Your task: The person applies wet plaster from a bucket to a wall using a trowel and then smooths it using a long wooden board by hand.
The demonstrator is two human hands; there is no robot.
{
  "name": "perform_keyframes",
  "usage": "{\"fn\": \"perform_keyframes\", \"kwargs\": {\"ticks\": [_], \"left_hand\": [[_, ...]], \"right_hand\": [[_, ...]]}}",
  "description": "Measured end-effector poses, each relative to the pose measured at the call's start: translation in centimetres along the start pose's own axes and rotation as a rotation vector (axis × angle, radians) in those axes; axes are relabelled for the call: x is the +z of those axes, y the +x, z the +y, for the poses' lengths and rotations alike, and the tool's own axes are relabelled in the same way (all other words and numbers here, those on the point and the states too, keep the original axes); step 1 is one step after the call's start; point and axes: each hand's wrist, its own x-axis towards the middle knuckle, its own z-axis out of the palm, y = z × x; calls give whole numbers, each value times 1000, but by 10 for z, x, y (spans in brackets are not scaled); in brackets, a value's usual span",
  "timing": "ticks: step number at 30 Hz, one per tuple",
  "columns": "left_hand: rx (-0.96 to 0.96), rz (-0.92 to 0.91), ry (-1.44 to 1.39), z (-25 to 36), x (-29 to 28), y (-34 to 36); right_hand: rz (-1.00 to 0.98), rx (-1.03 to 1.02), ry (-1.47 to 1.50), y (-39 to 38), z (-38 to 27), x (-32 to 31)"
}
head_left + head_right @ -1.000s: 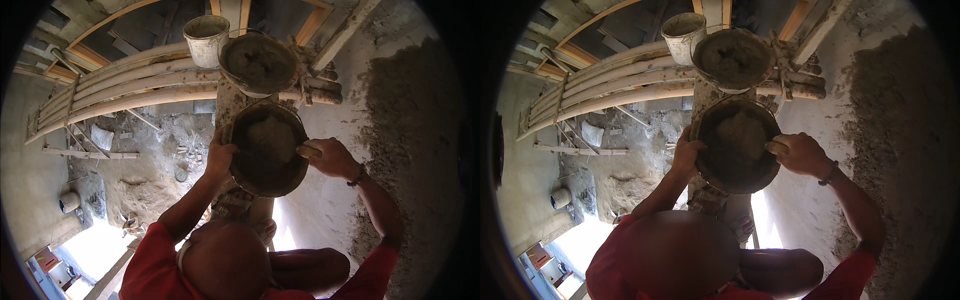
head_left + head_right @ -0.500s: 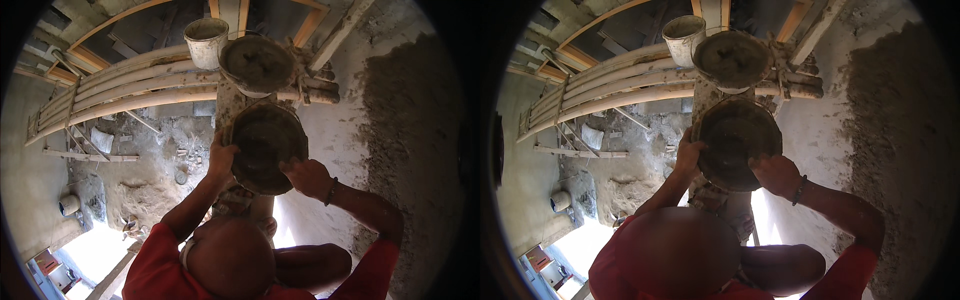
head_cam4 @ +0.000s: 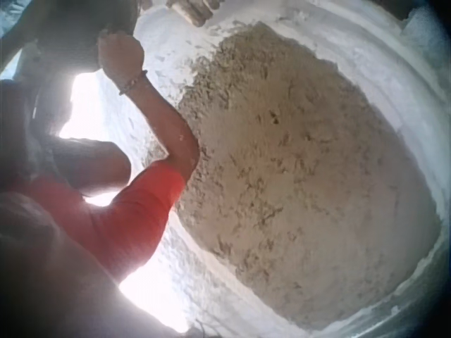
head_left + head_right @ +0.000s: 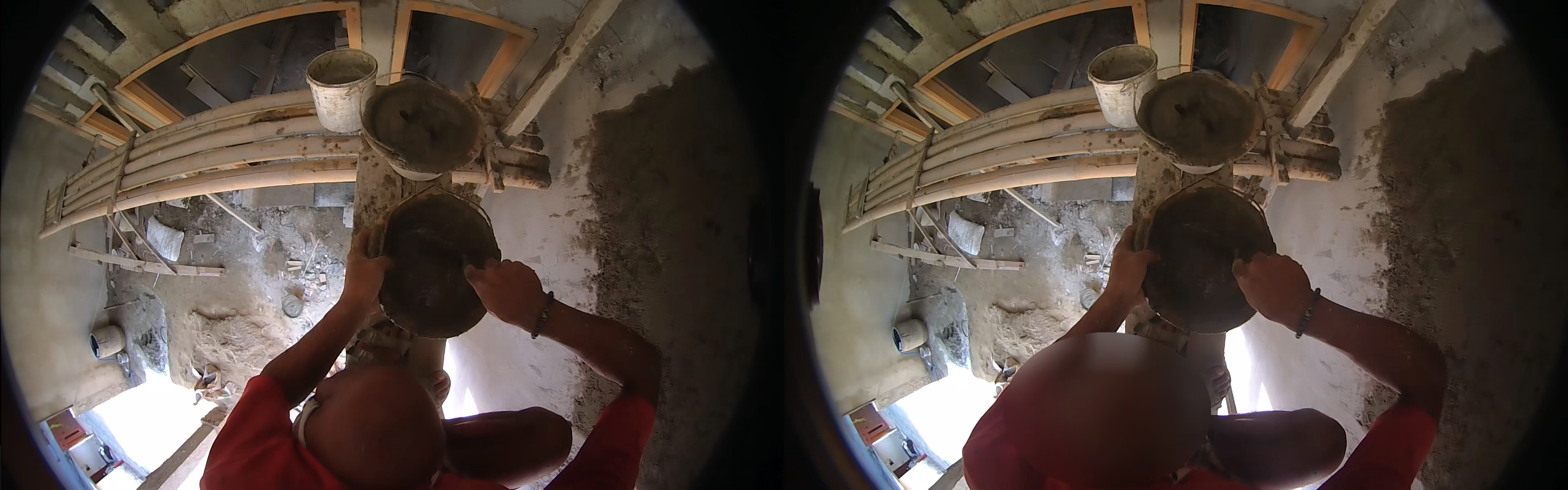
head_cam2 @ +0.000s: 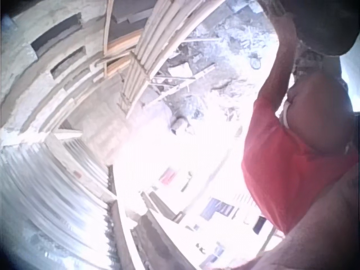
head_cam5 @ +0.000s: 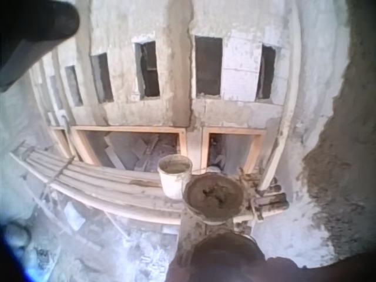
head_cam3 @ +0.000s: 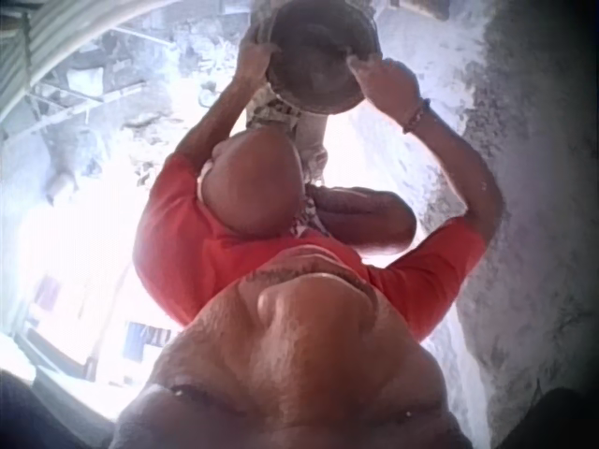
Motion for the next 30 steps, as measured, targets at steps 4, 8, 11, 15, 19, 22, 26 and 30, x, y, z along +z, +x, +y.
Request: {"fn": "perform_keyframes", "kwargs": {"ticks": [4, 8, 11, 15, 19, 22, 26, 30], "left_hand": [[-2, -67, 26, 3, -14, 0], [-55, -63, -13, 14, -19, 3], [-65, -78, 3, 13, -17, 10], [-53, -83, 49, 17, -16, 9], [-108, -57, 50, 22, -16, 4], [-114, -62, -15, 22, -17, 4], [-101, -70, 2, 19, -14, 7], [-125, -16, 64, 23, -16, 4]], "right_hand": [[48, 15, -15, -10, 9, -72], [201, 49, 23, 18, 57, -94], [282, 127, -78, 71, 101, -92], [375, 132, -269, 154, 160, -76], [247, 103, -344, 220, 169, -65], [109, 119, -291, 246, 167, -46], [44, 5, -56, 243, 195, -28], [-189, 175, 362, 239, 148, -49]]}}
